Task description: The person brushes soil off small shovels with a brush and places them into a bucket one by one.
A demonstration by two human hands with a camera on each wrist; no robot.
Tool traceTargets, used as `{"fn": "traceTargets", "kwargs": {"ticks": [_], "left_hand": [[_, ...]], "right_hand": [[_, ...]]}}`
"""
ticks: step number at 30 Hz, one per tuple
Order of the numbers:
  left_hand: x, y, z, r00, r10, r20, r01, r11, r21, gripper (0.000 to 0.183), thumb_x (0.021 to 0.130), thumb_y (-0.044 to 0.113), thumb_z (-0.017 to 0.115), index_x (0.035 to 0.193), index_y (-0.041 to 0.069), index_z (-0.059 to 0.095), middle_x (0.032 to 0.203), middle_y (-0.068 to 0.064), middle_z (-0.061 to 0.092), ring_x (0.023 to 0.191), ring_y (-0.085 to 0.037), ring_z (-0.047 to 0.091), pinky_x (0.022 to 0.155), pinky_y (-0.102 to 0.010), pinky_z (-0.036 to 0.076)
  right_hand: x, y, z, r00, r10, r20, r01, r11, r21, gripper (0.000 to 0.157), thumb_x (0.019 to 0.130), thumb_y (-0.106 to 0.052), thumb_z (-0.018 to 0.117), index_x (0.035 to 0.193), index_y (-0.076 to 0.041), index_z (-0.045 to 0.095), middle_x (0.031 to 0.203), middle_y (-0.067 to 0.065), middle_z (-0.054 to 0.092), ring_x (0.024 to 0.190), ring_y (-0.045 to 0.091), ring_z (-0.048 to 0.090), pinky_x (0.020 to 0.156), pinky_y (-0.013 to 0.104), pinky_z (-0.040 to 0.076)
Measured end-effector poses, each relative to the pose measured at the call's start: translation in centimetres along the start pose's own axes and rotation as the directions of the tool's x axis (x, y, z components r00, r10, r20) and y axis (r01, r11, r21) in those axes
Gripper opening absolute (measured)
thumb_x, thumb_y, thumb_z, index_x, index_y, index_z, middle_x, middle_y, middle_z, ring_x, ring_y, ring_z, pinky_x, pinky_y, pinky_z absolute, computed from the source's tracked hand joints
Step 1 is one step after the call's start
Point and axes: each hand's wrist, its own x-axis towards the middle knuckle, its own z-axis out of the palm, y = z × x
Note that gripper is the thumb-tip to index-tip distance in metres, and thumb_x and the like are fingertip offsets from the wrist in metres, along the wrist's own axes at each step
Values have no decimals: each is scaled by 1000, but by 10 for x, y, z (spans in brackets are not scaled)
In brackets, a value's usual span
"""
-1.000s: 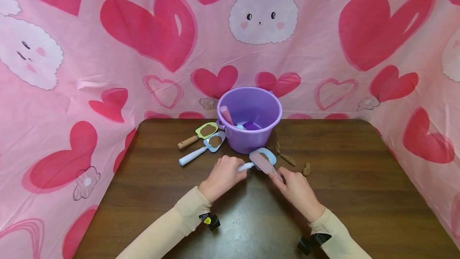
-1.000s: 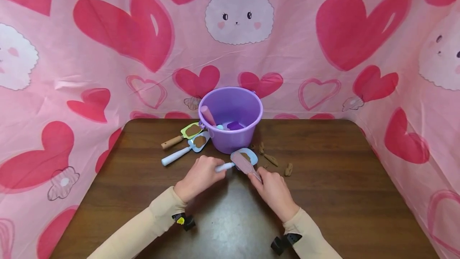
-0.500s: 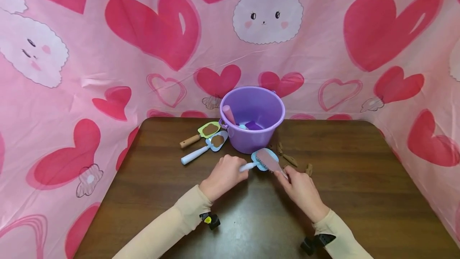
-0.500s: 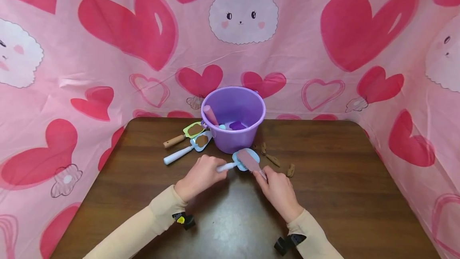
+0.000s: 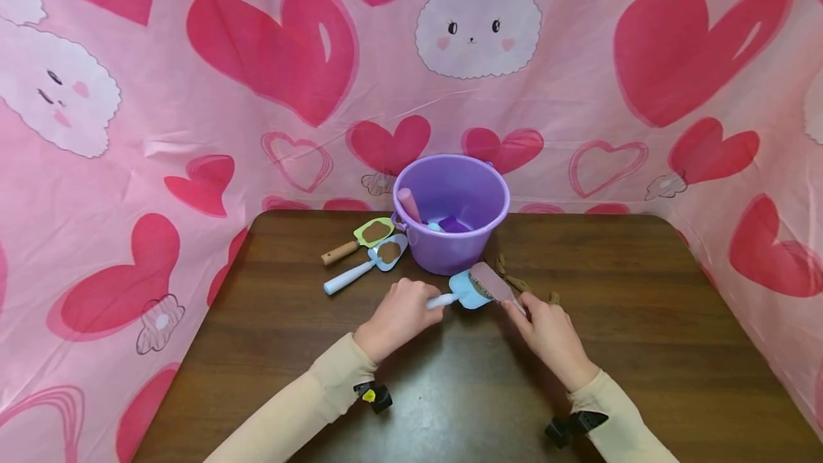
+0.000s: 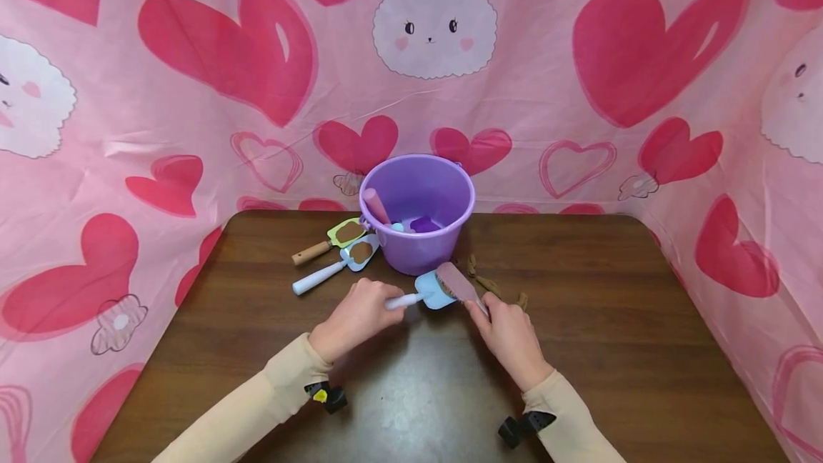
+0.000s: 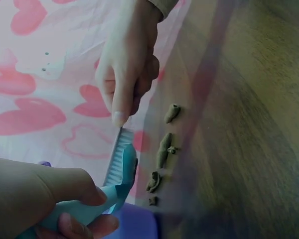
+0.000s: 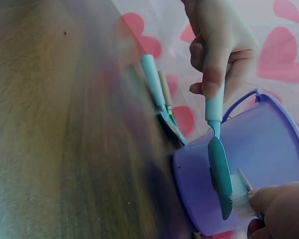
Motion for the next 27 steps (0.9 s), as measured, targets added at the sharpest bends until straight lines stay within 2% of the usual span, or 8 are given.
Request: {"fn": "traceTargets", "kwargs": {"ticks": [3, 5, 10, 16, 22, 24, 27], "left_hand": [[0, 0, 0, 1000, 0, 2, 0, 1000, -7, 9, 84, 10, 76, 78, 15, 72, 63, 7, 55, 55, -11, 50, 52, -27, 44], [0, 0, 1, 1000, -1, 4, 1, 1000, -16, 10, 84, 10, 76, 78, 15, 71, 64, 7, 54, 56, -11, 49, 52, -26, 43], [0, 1, 2, 1000, 5, 2, -5, 999, -31, 10, 85, 9, 76, 78, 15, 71, 64, 8, 54, 55, -10, 48, 52, -25, 42], [-1, 2, 2, 999, 31, -11, -31, 999, -45, 9, 87, 9, 76, 80, 14, 71, 64, 7, 54, 56, -10, 48, 52, -24, 42], [-2, 0, 3, 1000, 29, 3, -29, 999, -43, 6, 87, 9, 76, 83, 13, 74, 66, 7, 58, 56, -8, 49, 53, -23, 43], [-2, 0, 2, 1000, 25, -3, -25, 999, -37, 7, 86, 9, 76, 82, 13, 73, 66, 6, 57, 56, -8, 48, 52, -23, 43], [-1, 0, 2, 1000, 21, -15, -22, 999, -40, 11, 86, 8, 75, 79, 14, 70, 64, 6, 54, 55, -9, 45, 50, -24, 41]], "right_hand": [[-1, 0, 0, 1000, -16, -13, 16, 1000, 9, 28, 99, -23, 72, 80, -11, 55, 59, -6, 37, 53, 14, 39, 50, 31, 33], [-2, -1, 3, 998, -57, -25, 57, 998, 21, 27, 98, -23, 73, 81, -12, 56, 59, -8, 37, 52, 12, 39, 49, 29, 32], [-6, -5, 10, 991, -133, -19, 134, 991, 11, 33, 97, -24, 75, 77, -17, 50, 59, -11, 32, 50, 7, 36, 46, 26, 29], [-5, -4, 6, 996, -85, -42, 84, 996, -21, 33, 97, -24, 75, 77, -14, 51, 59, -8, 32, 51, 15, 38, 48, 33, 31], [-3, 2, 1, 999, -12, -49, 11, 1000, -19, 29, 99, -24, 72, 80, -12, 55, 59, -5, 37, 53, 16, 40, 48, 33, 32], [-3, 2, 3, 997, -25, -72, 24, 1000, -14, 27, 98, -22, 73, 81, -10, 55, 59, -5, 37, 53, 15, 39, 49, 32, 32], [-4, 0, 8, 992, -93, -91, 92, 996, -8, 26, 96, -21, 75, 82, -11, 56, 58, -8, 36, 51, 12, 38, 47, 29, 31]]}}
